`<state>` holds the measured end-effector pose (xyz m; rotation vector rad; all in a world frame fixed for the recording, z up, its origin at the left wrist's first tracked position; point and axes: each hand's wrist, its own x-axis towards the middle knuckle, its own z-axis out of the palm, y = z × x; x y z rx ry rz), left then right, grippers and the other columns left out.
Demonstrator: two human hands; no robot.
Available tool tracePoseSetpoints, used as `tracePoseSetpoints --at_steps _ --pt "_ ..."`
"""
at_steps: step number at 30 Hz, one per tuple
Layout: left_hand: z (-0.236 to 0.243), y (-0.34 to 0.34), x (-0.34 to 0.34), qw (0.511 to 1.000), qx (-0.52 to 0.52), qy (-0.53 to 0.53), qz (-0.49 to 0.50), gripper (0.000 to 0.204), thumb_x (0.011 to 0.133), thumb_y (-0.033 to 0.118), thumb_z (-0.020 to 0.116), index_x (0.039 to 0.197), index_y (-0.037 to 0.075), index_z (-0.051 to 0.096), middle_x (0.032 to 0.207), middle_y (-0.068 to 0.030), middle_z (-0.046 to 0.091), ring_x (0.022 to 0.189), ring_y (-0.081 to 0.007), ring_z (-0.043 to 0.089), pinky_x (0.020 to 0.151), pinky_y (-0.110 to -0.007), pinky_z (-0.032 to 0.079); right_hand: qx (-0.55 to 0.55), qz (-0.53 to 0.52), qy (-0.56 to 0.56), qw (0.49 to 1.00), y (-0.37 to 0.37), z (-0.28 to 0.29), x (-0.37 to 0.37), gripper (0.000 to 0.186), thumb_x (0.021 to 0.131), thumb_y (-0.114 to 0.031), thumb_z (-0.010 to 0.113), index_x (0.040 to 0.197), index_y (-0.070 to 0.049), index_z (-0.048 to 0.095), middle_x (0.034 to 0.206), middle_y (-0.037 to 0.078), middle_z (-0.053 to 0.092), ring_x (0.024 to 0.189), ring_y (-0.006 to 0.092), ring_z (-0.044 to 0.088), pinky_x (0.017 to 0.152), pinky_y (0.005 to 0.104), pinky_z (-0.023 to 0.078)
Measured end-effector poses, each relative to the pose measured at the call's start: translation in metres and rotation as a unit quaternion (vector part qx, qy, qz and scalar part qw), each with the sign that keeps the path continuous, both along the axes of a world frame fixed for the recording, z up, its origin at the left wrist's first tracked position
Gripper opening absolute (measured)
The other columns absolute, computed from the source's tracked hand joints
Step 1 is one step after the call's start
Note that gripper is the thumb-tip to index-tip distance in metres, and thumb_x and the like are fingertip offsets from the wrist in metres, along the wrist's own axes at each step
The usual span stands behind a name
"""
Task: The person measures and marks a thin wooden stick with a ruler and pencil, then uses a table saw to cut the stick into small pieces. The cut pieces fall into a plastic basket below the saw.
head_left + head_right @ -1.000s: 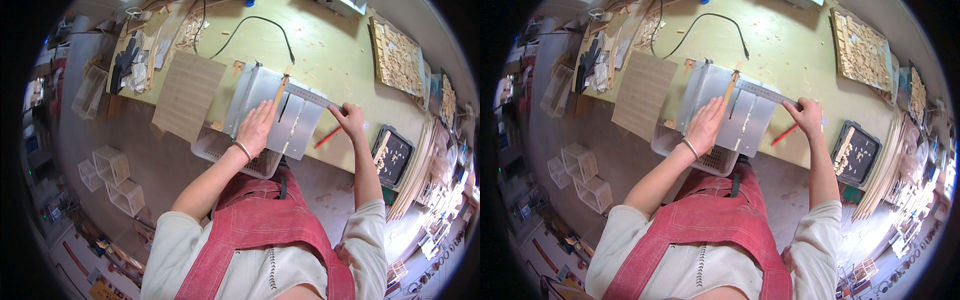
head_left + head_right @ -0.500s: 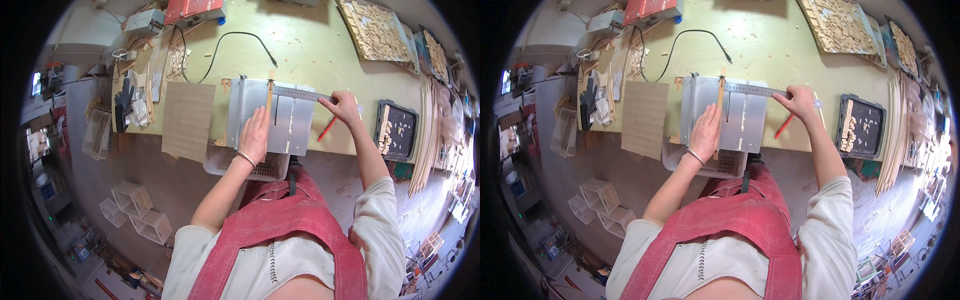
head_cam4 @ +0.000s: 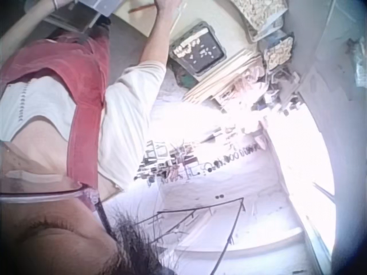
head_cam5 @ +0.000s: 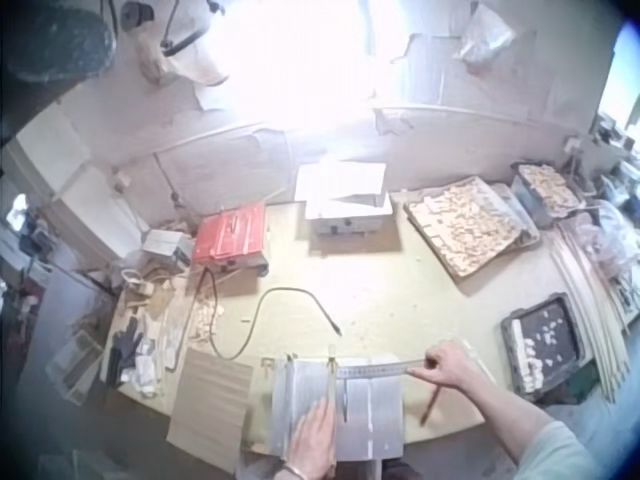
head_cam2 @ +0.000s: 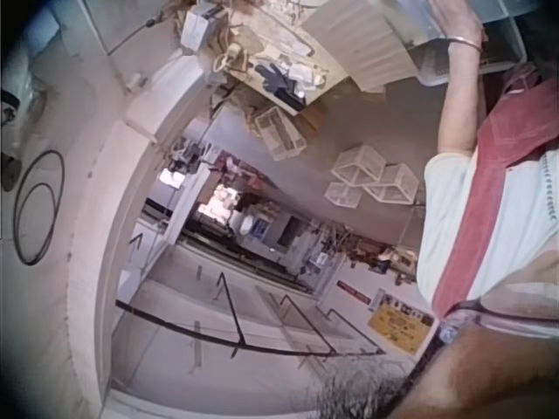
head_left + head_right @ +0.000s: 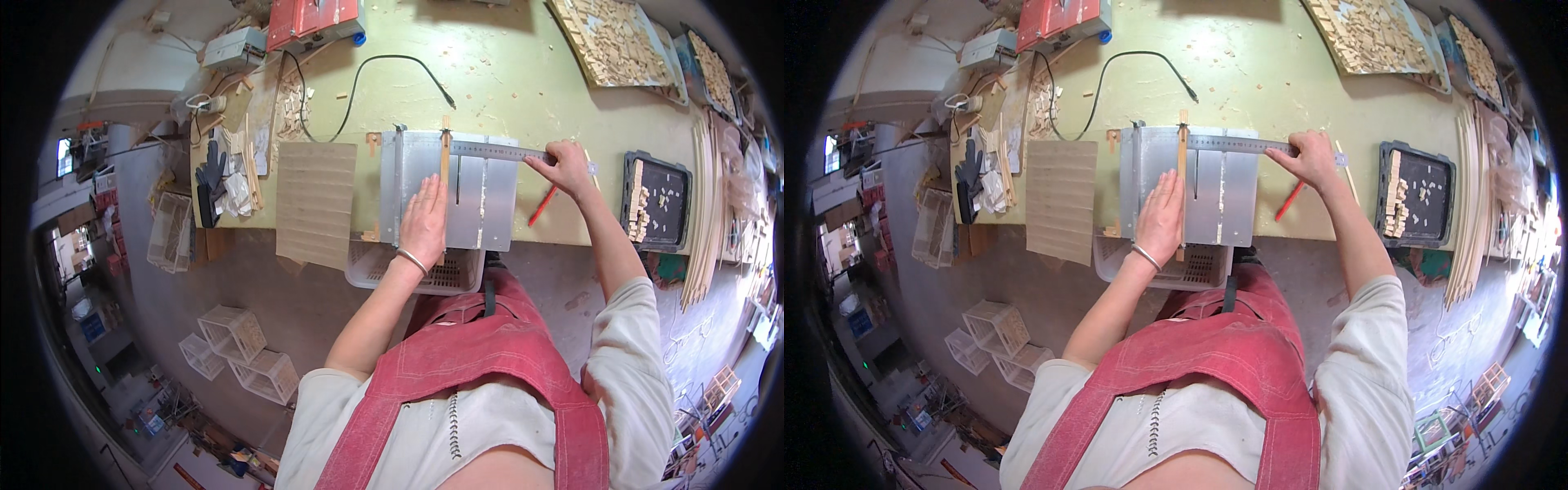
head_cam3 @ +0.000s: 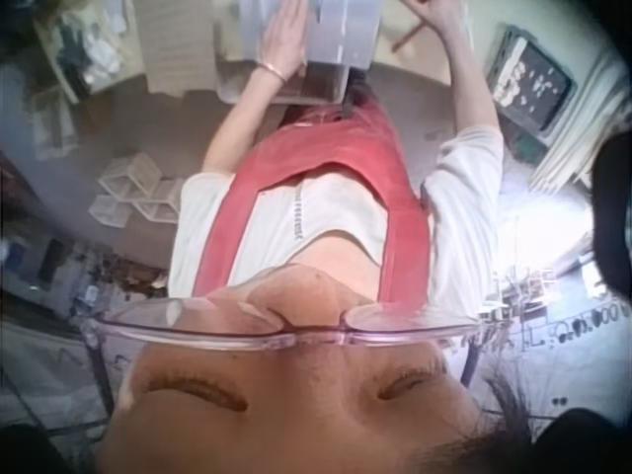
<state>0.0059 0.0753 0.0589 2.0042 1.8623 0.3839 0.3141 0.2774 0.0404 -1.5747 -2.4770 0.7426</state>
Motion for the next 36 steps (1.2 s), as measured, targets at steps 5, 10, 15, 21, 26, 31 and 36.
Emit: tracePoseSetpoints --at_steps 5,10,15,21,26,31,36 --pt "0.0008 0.0003 0.0007 1.0 -0.005 0.003 0.0 0.058 0.099 0.001 0.054 0.156 -0.004 0.048 0.168 -0.0232 0.042 0.156 -0.0379 0.041 0.125 -0.051 0.039 0.018 0.011 0.006 1.0 0.0009 -0.0039 0.0018 0.066 0.086 -0.065 0.076 0.061 -0.005 0.061 0.065 0.014 0.063 0.07 0.035 0.06 0.075 0.0457 0.044" --pt "0.0016 -0.0003 0.0011 1.0 0.001 0.006 0.0 0.059 0.098 0.0 0.055 0.156 -0.004 0.048 0.168 -0.0226 0.042 0.156 -0.0374 0.042 0.124 -0.051 0.039 0.026 0.008 0.018 0.999 -0.0007 -0.0024 0.0013 0.066 0.086 -0.064 0.076 0.061 -0.005 0.06 0.065 0.013 0.063 0.071 0.0347 0.06 0.076 0.0453 0.045" --pt "-0.0004 -0.0007 0.0016 1.0 0.002 0.001 0.002 0.059 0.097 0.0 0.055 0.156 -0.004 0.048 0.168 -0.0216 0.042 0.156 -0.0369 0.042 0.124 -0.052 0.04 0.018 0.007 0.013 1.0 -0.0003 -0.0002 0.0012 0.066 0.086 -0.063 0.077 0.06 -0.005 0.06 0.065 0.013 0.063 0.071 0.0346 0.06 0.077 0.0452 0.045" --pt "0.0045 -0.002 0.0046 1.0 -0.005 -0.007 0.02 0.059 0.097 -0.001 0.053 0.156 -0.003 0.048 0.167 -0.0216 0.043 0.155 -0.0363 0.043 0.124 -0.052 0.04 -0.01 0.005 0.004 1.0 0.0027 -0.001 0.0007 0.065 0.086 -0.06 0.079 0.06 -0.005 0.058 0.064 0.014 0.061 0.07 0.0355 0.059 0.076 0.0451 0.043" --pt "0.0034 -0.0022 0.004 0.999 0.011 -0.016 0.028 0.059 0.096 -0.002 0.053 0.154 -0.003 0.05 0.167 -0.0212 0.044 0.155 -0.0356 0.042 0.125 -0.051 0.038 0.054 0.014 0.033 0.998 -0.001 -0.0052 -0.0014 0.064 0.086 -0.057 0.081 0.06 -0.004 0.057 0.062 0.015 0.058 0.068 0.0365 0.055 0.074 0.0455 0.041" --pt "0.0046 -0.0047 0.0043 0.999 0.006 -0.019 0.03 0.06 0.095 0.0 0.056 0.155 -0.003 0.049 0.167 -0.0215 0.043 0.155 -0.0367 0.042 0.124 -0.052 0.038 0.019 0.018 0.018 0.999 0.0017 -0.0074 0.0012 0.064 0.086 -0.055 0.081 0.06 -0.003 0.056 0.062 0.016 0.057 0.067 0.0365 0.053 0.074 0.0458 0.041" --pt "0.0031 -0.0055 0.0059 0.999 0.009 -0.016 0.036 0.063 0.094 -0.002 0.057 0.156 -0.002 0.047 0.167 -0.0208 0.043 0.155 -0.0368 0.042 0.124 -0.053 0.039 0.02 0.021 0.016 0.999 0.0018 -0.0084 0.0017 0.064 0.087 -0.054 0.081 0.062 -0.001 0.056 0.062 0.017 0.056 0.068 0.0368 0.053 0.074 0.0457 0.04"
